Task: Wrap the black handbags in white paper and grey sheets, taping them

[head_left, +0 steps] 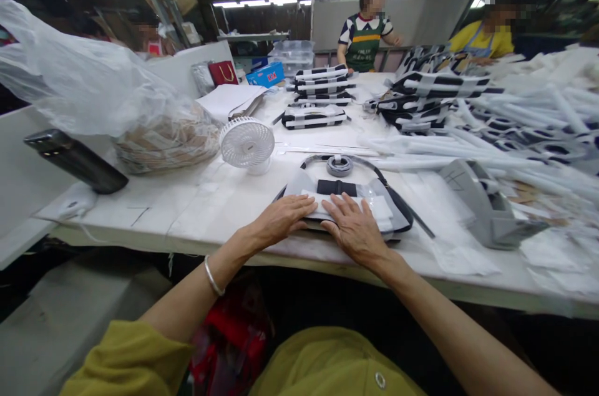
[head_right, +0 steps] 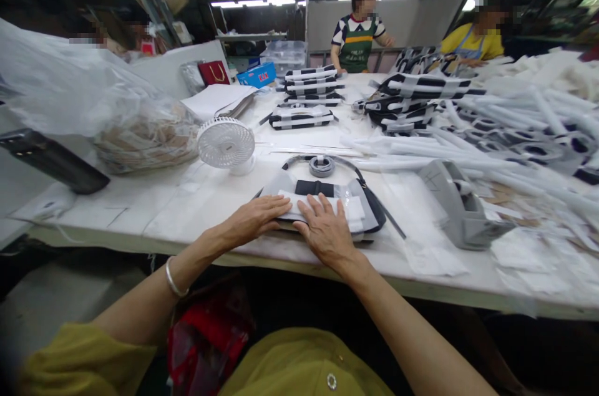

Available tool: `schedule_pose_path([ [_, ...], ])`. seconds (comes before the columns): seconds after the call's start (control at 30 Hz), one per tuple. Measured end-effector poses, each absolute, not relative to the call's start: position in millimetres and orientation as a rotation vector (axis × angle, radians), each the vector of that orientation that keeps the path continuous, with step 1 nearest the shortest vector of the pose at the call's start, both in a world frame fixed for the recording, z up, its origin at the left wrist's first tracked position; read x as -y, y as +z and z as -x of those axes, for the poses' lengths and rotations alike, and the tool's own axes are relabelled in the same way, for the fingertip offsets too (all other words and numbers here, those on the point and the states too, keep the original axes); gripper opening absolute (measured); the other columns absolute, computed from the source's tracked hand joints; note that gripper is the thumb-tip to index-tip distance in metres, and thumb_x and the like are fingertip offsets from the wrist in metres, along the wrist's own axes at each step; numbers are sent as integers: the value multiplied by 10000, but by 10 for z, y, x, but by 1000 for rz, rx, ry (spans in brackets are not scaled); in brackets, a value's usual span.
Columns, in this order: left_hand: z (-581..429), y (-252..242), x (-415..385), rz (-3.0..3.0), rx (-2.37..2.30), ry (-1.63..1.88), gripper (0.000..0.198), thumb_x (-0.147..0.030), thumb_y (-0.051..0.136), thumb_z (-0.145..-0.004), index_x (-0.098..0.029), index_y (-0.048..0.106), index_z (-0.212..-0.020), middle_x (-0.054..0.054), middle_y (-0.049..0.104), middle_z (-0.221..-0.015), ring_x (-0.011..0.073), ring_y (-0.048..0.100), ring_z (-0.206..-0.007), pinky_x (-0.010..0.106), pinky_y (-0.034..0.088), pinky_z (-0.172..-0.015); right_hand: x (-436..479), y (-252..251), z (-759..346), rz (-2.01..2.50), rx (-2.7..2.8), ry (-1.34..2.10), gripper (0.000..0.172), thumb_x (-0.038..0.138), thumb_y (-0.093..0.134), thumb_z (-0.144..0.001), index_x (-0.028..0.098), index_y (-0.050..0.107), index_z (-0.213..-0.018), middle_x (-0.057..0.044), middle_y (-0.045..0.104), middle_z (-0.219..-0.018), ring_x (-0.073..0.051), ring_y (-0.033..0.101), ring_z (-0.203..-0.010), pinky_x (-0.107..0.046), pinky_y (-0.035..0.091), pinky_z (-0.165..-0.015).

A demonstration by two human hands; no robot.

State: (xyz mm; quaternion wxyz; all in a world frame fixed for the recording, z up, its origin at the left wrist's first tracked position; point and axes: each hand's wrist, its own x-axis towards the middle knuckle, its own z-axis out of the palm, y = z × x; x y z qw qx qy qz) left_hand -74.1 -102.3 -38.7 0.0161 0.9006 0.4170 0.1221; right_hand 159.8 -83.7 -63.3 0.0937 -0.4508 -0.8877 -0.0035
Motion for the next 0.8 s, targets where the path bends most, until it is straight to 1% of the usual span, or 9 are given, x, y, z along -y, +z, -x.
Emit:
schedule_pose_path([
  [0.07, 777, -451, 1041, -2798, -1282, 404, 581, -139, 668, -894, -209, 464, -1434, 110, 505, -1464, 243, 454, -1376, 422, 415, -1150, 839, -630, -1601, 1326, 2638, -26, 525, 516, 363, -1021, 274, 447, -1480, -71, 409, -1555, -351, 308, -1453, -637, 243, -1144],
  [0.13, 793, -453, 1007, -2810, -1250, 390, 595, -139, 694, -876, -210, 476, -1425, 106, 510, -1459, 250, 462, -1369, 428, 413, -1153, 839, -626, -1610, 1315, 2638, -35, 534, 522, 378, -1016, 267, 449, -1480, -69, 416, -1551, -349, 311, -1451, -613, 252, -1151],
  [0.23, 791, -440, 943, -2844, -1247, 395, 548, -152, 704, -877, -220, 520, -1388, 90, 549, -1426, 257, 508, -1330, 422, 456, -1115, 833, -623, -1622, 1293, 2643, -40, 564, 544, 424, -996, 249, 459, -1476, -75, 425, -1546, -352, 325, -1442, -581, 256, -1162],
  [0.37, 778, -590, 938, -2944, -1280, 533, 369, -185, 534, -992, -240, 556, -1356, 67, 598, -1375, 229, 564, -1274, 390, 509, -1053, 822, -639, -1614, 1291, 2643, -59, 563, 510, 496, -975, 245, 467, -1471, -95, 432, -1538, -367, 340, -1429, -589, 252, -1156],
  [0.43, 771, -714, 976, -2981, -1311, 644, 357, -171, 428, -1029, -236, 552, -1358, 61, 608, -1364, 206, 554, -1285, 375, 491, -1072, 820, -654, -1604, 1298, 2641, -80, 550, 475, 513, -973, 244, 468, -1470, -103, 429, -1539, -377, 338, -1427, -601, 252, -1148],
  [0.53, 757, -843, 1062, -3035, -1382, 731, 392, -124, 371, -1029, -212, 529, -1376, 68, 603, -1370, 205, 526, -1313, 384, 459, -1102, 826, -680, -1597, 1287, 2644, -131, 536, 447, 520, -974, 241, 471, -1467, -105, 424, -1542, -383, 339, -1425, -607, 252, -1143],
  [0.6, 745, -853, 1126, -3113, -1398, 670, 416, -108, 365, -1019, -177, 488, -1410, 94, 563, -1413, 229, 496, -1339, 415, 441, -1115, 833, -699, -1601, 1271, 2644, -170, 531, 441, 527, -973, 240, 477, -1461, -103, 431, -1538, -384, 352, -1417, -604, 268, -1136],
  [0.7, 718, -781, 1201, -3244, -1427, 448, 444, -100, 377, -1002, -107, 425, -1443, 151, 488, -1472, 274, 460, -1365, 465, 430, -1111, 839, -729, -1611, 1242, 2633, -224, 519, 422, 545, -967, 244, 487, -1451, -102, 451, -1525, -381, 376, -1403, -601, 299, -1121],
  [0.8, 675, -692, 1212, -3381, -1464, 233, 431, -108, 391, -995, -47, 426, -1420, 198, 494, -1452, 306, 506, -1313, 472, 469, -1049, 833, -745, -1617, 1228, 2614, -253, 506, 403, 553, -966, 245, 494, -1442, -103, 465, -1514, -375, 392, -1395, -599, 319, -1112],
])
